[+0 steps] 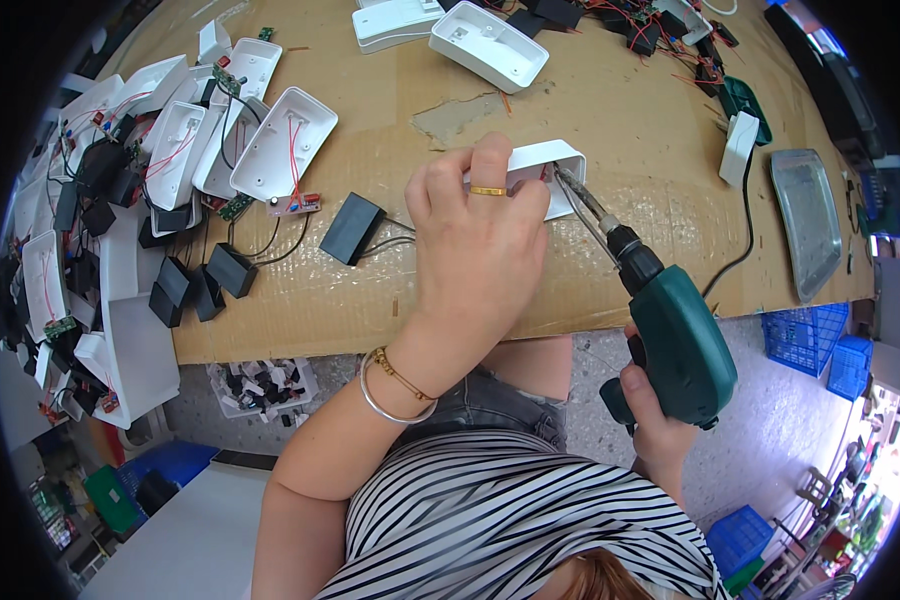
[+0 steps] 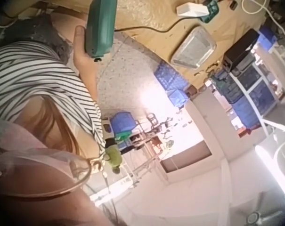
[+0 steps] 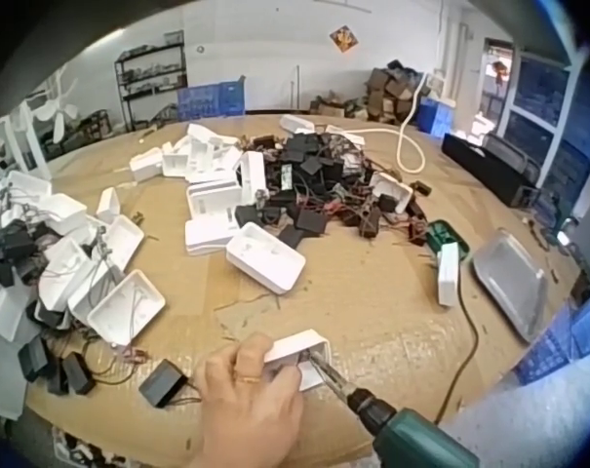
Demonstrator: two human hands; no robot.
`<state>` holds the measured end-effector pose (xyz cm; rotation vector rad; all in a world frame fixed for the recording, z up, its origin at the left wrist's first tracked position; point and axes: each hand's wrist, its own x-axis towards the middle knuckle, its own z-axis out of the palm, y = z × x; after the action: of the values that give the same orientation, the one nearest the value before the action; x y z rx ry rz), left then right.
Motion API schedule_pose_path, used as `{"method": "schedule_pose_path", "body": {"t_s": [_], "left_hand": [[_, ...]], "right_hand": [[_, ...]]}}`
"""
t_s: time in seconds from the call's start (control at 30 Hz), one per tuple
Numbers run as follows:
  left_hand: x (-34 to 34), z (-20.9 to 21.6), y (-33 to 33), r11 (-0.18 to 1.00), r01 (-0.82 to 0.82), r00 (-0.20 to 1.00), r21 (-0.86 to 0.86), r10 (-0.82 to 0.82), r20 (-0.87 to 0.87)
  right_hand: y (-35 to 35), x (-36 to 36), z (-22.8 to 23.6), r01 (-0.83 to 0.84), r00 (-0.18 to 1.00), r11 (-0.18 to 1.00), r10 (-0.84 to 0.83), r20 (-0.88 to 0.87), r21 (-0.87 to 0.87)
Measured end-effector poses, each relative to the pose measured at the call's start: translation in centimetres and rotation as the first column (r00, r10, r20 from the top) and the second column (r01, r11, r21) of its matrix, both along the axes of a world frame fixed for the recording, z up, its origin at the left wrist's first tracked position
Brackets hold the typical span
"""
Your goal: Assembling small electronic components and wiring into white plastic housings at a manual workstation.
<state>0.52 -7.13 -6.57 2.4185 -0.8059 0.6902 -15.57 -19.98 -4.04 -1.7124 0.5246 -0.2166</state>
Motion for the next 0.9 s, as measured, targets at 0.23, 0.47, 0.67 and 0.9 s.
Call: {"method": "schedule_pose_path", "body": {"t_s": [0.23, 0.47, 0.67, 0.9], "left_hand": [[0.05, -0.12, 0.0, 1.0, 0.005, 1.0, 0.006, -0.005, -0.007], [0.07, -0.11, 0.07, 1.0, 0.017, 1.0, -0.004, -0.017, -0.021], [0.05, -0.07, 0.05, 1.0, 0.028, 0.999, -0.003, -0.028, -0.032], [0.04, 0.0, 0.13, 1.0, 0.029, 0.999, 0.008, -0.029, -0.04]], "right_hand": [[0.11, 0.28, 0.18, 0.013, 1.0, 1.0, -0.013, -0.002, 0.015], [0.15, 0.25, 0.18, 0.014, 1.0, 1.0, -0.014, 0.005, -0.007], [0.01, 0.24, -0.04, 0.026, 1.0, 0.999, -0.026, 0.015, -0.032], [0.02, 0.5, 0.02, 0.044, 0.999, 0.998, -0.043, 0.01, -0.035]]}}
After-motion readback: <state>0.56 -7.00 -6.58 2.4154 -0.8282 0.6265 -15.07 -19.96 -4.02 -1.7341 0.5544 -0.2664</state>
